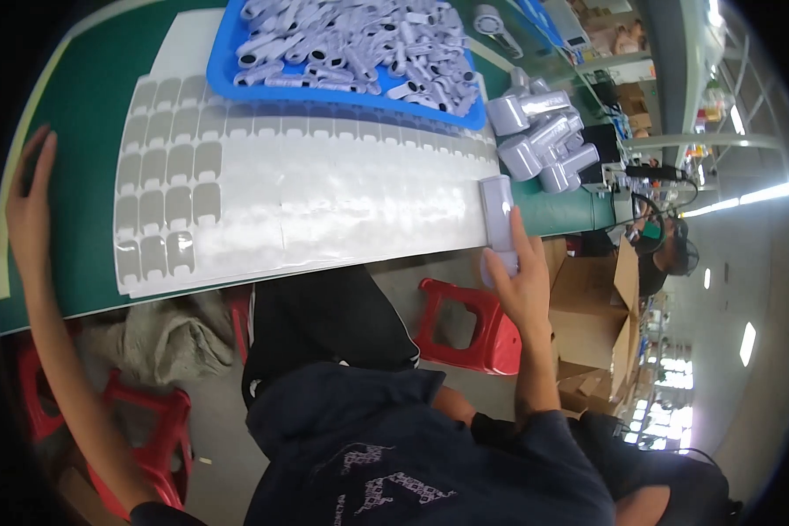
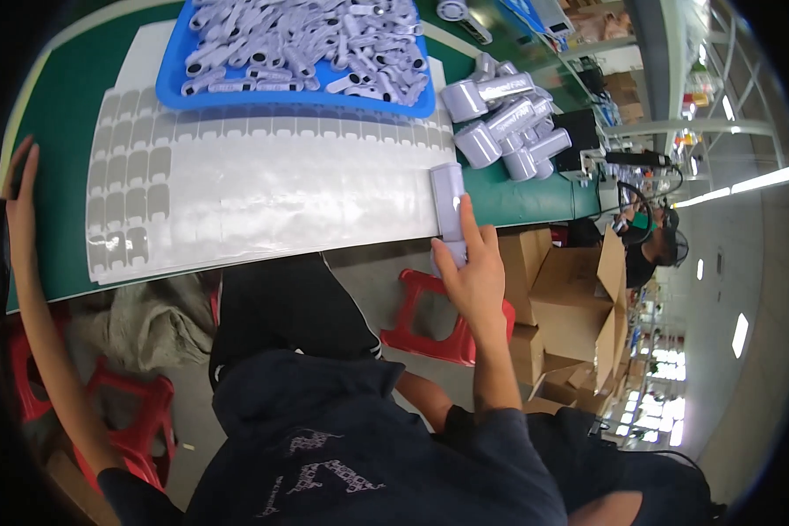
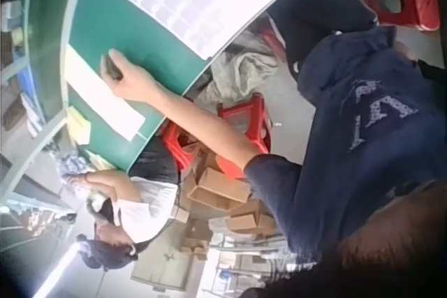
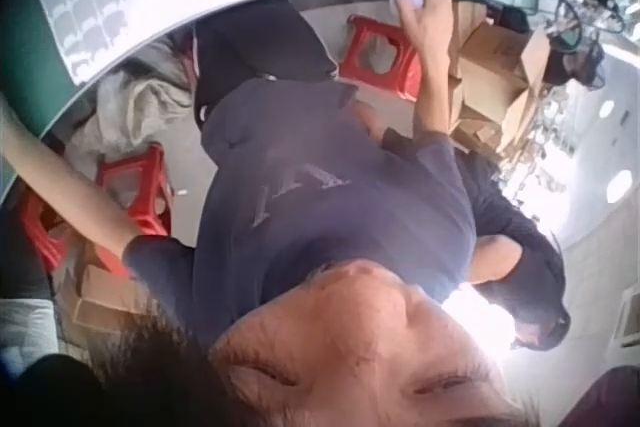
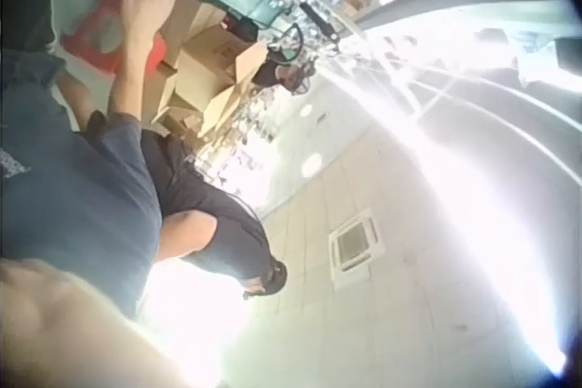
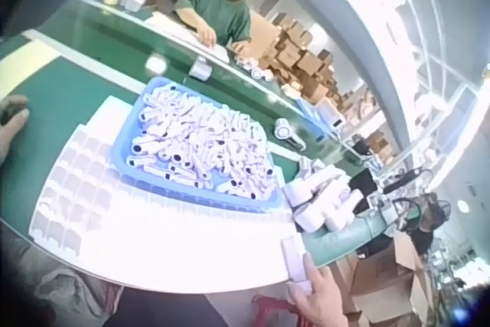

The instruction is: The person applies adhesive labels to the grey plastic housings of handheld electronic devices by hand at an assembly table.

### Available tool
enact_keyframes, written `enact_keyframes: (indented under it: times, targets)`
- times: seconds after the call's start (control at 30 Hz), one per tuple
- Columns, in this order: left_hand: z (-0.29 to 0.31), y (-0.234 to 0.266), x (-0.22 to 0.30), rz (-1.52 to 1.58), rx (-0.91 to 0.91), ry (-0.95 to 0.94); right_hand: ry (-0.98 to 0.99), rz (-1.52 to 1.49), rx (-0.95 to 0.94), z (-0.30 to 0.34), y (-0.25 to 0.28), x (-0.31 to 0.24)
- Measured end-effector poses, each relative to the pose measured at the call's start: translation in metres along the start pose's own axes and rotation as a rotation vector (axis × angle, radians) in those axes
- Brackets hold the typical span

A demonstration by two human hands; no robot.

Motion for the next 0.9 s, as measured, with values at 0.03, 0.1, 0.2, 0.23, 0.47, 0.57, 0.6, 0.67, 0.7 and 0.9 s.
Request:
enact_keyframes:
  times: [0.03, 0.1, 0.2, 0.23, 0.47, 0.57, 0.6, 0.67, 0.7, 0.9]
  targets:
    - [0.005, -0.016, 0.002, 0.053, -0.017, 0.037, -0.021, 0.019, 0.028, 0.008, 0.008, -0.006]
    - [0.009, -0.010, 0.015, 0.171, 0.055, 0.186, 0.048, -0.162, 0.016, 0.002, 0.018, -0.010]
    - [0.007, -0.012, 0.043, 0.196, 0.069, 0.196, -0.014, -0.823, 0.031, 0.018, 0.044, 0.006]
    - [0.008, -0.004, 0.054, 0.188, 0.076, 0.171, 0.012, -1.039, 0.000, 0.022, 0.050, 0.006]
    - [0.014, 0.003, 0.051, 0.214, 0.110, 0.149, 0.162, -2.117, -0.535, 0.031, 0.034, -0.035]
    - [0.014, 0.005, 0.064, 0.202, 0.135, 0.138, 0.167, -2.415, -0.794, 0.033, 0.033, -0.052]
    - [0.015, 0.005, 0.066, 0.201, 0.139, 0.145, 0.160, -2.477, -0.867, 0.033, 0.034, -0.057]
    - [0.014, 0.008, 0.070, 0.186, 0.156, 0.140, 0.202, -2.540, -0.957, 0.030, 0.030, -0.062]
    - [0.013, 0.007, 0.070, 0.190, 0.137, 0.156, 0.214, -2.585, -1.053, 0.029, 0.028, -0.066]
    - [0.011, 0.003, 0.080, 0.165, 0.105, 0.178, 0.246, -2.664, -1.118, 0.019, 0.035, -0.067]
Point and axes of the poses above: each hand's wrist, its own z-axis away from the middle knuckle, its own y-axis out of the back of the hand, x = y × z, the point moved 7 cm from there along -z, towards the middle knuckle, and after that the axes turned 7 degrees about -x, right-handed, at the moved point
